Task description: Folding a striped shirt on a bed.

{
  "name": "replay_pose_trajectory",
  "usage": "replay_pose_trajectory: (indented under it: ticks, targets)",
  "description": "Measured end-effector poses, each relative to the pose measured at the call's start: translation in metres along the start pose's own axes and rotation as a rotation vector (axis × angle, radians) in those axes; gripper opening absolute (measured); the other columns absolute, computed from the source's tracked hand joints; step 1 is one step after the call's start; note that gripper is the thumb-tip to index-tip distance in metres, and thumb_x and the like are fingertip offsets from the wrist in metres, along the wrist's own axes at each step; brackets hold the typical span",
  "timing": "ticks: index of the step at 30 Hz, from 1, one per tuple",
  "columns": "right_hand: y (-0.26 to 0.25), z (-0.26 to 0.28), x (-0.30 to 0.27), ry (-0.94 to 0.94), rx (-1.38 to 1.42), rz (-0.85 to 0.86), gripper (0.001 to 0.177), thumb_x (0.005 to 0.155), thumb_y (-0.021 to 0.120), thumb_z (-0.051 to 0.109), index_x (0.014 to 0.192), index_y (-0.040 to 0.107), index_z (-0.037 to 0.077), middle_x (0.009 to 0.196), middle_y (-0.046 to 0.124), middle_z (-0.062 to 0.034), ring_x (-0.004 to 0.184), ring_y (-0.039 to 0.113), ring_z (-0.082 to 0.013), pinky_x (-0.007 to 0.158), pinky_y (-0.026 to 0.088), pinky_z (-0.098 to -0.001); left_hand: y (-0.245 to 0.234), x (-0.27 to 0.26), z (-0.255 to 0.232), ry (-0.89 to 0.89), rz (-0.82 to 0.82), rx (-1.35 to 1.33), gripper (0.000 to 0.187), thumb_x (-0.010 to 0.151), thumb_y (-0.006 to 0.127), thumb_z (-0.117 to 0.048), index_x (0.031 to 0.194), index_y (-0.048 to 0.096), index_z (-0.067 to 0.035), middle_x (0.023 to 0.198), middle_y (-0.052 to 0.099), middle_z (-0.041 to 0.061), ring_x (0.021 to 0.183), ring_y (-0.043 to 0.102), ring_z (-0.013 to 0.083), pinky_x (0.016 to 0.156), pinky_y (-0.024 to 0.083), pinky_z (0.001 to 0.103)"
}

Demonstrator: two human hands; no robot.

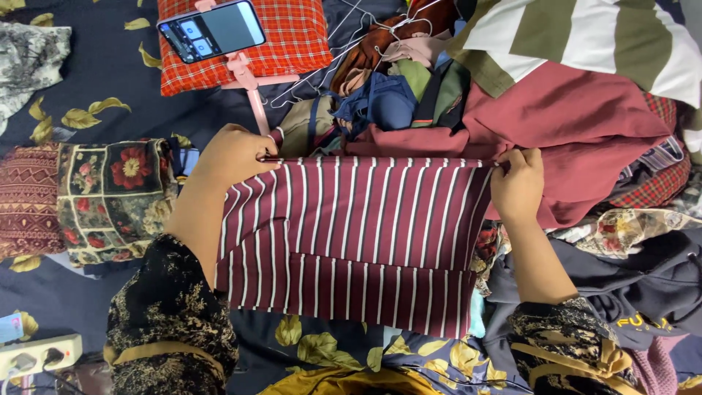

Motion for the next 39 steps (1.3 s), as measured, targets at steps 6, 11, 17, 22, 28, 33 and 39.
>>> replay_pose_trajectory:
  ticks: [6,11,17,22,28,33,39]
  targets:
    - [-0.009,0.003,-0.002,-0.107,-0.09,-0.008,0.014,0.082,0.068,-0.003,0.093,0.065,0.005,0.101,0.064,-0.0138,0.092,0.059,-0.0392,0.087,0.047,-0.0464,-0.001,-0.025,0.013,-0.046,-0.12,0.163,0.017,0.078,0.078,-0.029,0.091,0.077,-0.016,0.088,0.075,-0.001,0.082,0.071,0.0227,0.086,0.048,0.047]
    - [-0.004,-0.004,-0.013,-0.034,0.012,0.013,0.008,0.088,0.069,-0.001,0.095,0.065,0.002,0.092,0.067,-0.0181,0.085,0.066,-0.0404,0.076,0.051,-0.0471,0.003,-0.051,0.041,-0.294,-0.279,0.309,0.009,0.088,0.071,-0.021,0.095,0.076,-0.018,0.087,0.071,0.004,0.087,0.069,0.0266,0.083,0.049,0.049]
    - [0.023,-0.017,-0.01,0.745,0.857,0.179,0.017,0.093,0.051,-0.008,0.102,0.047,0.006,0.117,0.071,-0.0128,0.08,0.067,-0.0426,0.064,0.055,-0.0499,0.001,-0.057,0.044,-0.624,-0.423,-0.216,0.017,0.104,0.066,-0.027,0.111,0.074,-0.013,0.097,0.076,0.015,0.087,0.071,0.0342,0.075,0.055,0.048]
    - [0.03,-0.016,-0.01,0.715,1.291,0.201,0.028,0.089,0.044,-0.016,0.103,0.044,0.008,0.117,0.067,-0.0141,0.098,0.076,-0.0346,0.088,0.065,-0.0439,0.047,-0.035,0.07,-0.654,-0.621,-1.157,0.017,0.105,0.051,-0.019,0.112,0.06,-0.006,0.099,0.076,0.019,0.085,0.077,0.0245,0.073,0.061,0.033]
    - [0.033,-0.049,-0.03,0.501,1.172,0.18,0.026,0.097,0.053,-0.019,0.107,0.048,0.004,0.108,0.061,-0.0127,0.102,0.071,-0.0253,0.099,0.062,-0.0392,0.071,-0.041,0.073,-0.568,-0.797,-1.346,0.014,0.106,0.052,-0.013,0.115,0.06,-0.005,0.102,0.075,0.015,0.091,0.075,0.0201,0.08,0.058,0.028]
    - [-0.005,-0.027,-0.048,0.46,1.059,0.168,0.021,0.096,0.059,-0.017,0.106,0.054,0.001,0.103,0.064,-0.0084,0.097,0.071,-0.0184,0.094,0.06,-0.0327,0.04,-0.087,0.045,-0.59,-0.809,-0.608,0.013,0.099,0.065,-0.011,0.109,0.068,-0.004,0.093,0.073,0.013,0.084,0.071,0.0238,0.077,0.052,0.035]
    - [-0.028,-0.019,-0.098,0.597,0.837,0.222,0.018,0.094,0.069,-0.008,0.109,0.069,0.001,0.096,0.074,-0.005,0.077,0.062,-0.0114,0.065,0.042,-0.024,0.036,-0.154,0.004,-0.447,-0.88,-0.39,0.014,0.09,0.073,-0.01,0.104,0.073,-0.006,0.1,0.068,0.015,0.092,0.066,0.0352,0.08,0.051,0.043]
Point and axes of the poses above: each hand's wrist, its own x-axis towards the middle knuckle, its own y-axis out of the palm, z = x × y, the point moved 5 cm from there along x, towards the middle knuckle
